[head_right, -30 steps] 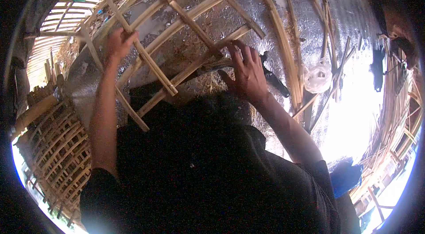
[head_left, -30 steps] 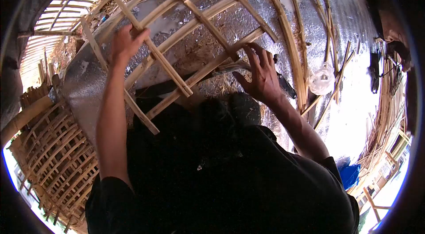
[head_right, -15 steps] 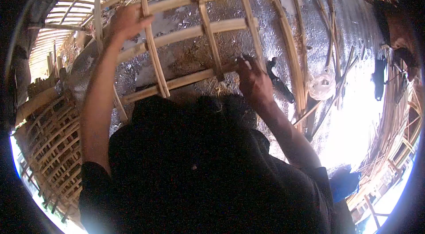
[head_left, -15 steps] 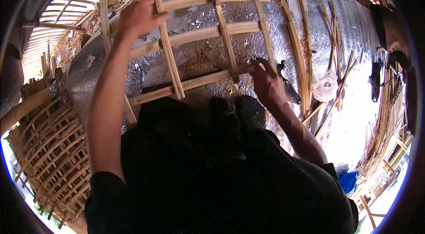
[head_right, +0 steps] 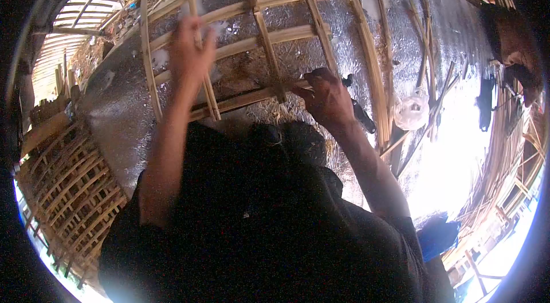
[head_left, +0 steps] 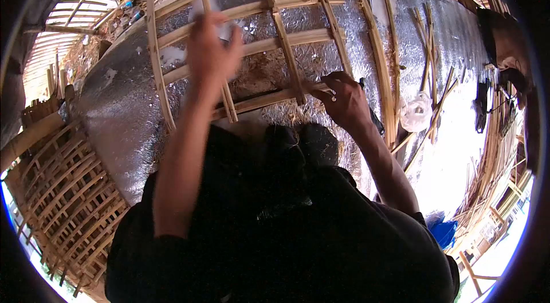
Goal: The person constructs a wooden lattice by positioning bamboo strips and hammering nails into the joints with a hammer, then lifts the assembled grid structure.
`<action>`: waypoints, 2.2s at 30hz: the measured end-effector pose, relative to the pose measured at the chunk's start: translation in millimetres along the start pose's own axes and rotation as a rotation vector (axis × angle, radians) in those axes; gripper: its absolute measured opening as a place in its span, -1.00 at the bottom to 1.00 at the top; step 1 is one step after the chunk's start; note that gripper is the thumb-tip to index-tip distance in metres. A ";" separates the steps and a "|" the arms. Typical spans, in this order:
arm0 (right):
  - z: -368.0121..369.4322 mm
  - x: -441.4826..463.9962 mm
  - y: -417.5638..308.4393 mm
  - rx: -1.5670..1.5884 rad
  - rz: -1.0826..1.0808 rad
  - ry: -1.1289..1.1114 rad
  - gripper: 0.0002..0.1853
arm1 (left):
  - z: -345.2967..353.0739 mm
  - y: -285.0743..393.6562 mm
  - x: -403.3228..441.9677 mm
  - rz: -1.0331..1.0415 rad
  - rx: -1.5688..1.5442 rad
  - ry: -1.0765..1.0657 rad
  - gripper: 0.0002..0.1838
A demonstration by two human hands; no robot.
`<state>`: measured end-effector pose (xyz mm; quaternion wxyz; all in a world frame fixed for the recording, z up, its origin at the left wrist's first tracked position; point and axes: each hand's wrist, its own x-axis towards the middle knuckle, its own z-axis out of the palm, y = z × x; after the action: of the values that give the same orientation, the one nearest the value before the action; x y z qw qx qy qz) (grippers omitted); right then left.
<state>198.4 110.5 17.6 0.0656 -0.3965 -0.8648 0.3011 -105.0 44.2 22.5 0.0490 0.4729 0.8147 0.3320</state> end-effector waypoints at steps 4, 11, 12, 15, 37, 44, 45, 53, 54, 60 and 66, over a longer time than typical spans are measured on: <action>-10.8 -20.0 0.7 0.106 0.085 0.266 -0.56 | 38.2 52.5 -99.4 0.120 -0.015 -0.267 -0.59; 4.9 -127.5 104.7 -0.321 0.153 0.159 -0.41 | 50.4 40.6 -137.3 0.232 -0.034 -0.377 -0.41; 1.6 -127.2 101.6 -0.215 0.191 0.167 -0.49 | 53.4 38.3 -137.2 0.252 -0.043 -0.361 -0.37; -16.5 -133.9 87.6 -0.022 0.144 0.054 -0.68 | 56.2 36.3 -139.1 0.330 0.049 -0.306 -0.37; -28.9 -60.3 15.4 0.305 0.044 -0.029 -0.72 | 36.1 53.9 -81.9 0.116 -0.105 -0.183 -0.70; -16.3 -97.4 36.1 0.411 0.461 0.037 -0.69 | 44.1 43.0 -56.9 0.134 -0.146 -0.101 -0.69; -16.5 -101.6 39.3 0.452 0.450 0.070 -0.69 | 43.7 41.6 -51.4 0.130 -0.159 -0.110 -0.69; -9.0 -105.0 55.5 0.651 0.533 0.112 -0.72 | 19.6 -2.0 23.5 0.120 0.196 -0.238 -0.54; -7.7 -103.7 53.9 0.648 0.538 0.114 -0.72 | 16.7 -10.4 29.2 0.107 0.265 -0.303 -0.49; -2.6 -92.3 36.0 0.675 0.512 0.165 -0.64 | 15.1 -22.2 40.9 0.244 0.563 -0.773 -0.31; 6.9 -114.0 55.2 0.690 0.489 0.093 -0.65 | 36.5 -24.9 17.5 0.339 0.329 -0.394 -0.31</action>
<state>308.8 52.4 -5.3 0.1600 -0.5581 -0.5899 0.5612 -118.6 67.9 -16.3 0.0729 0.6590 0.7418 0.1008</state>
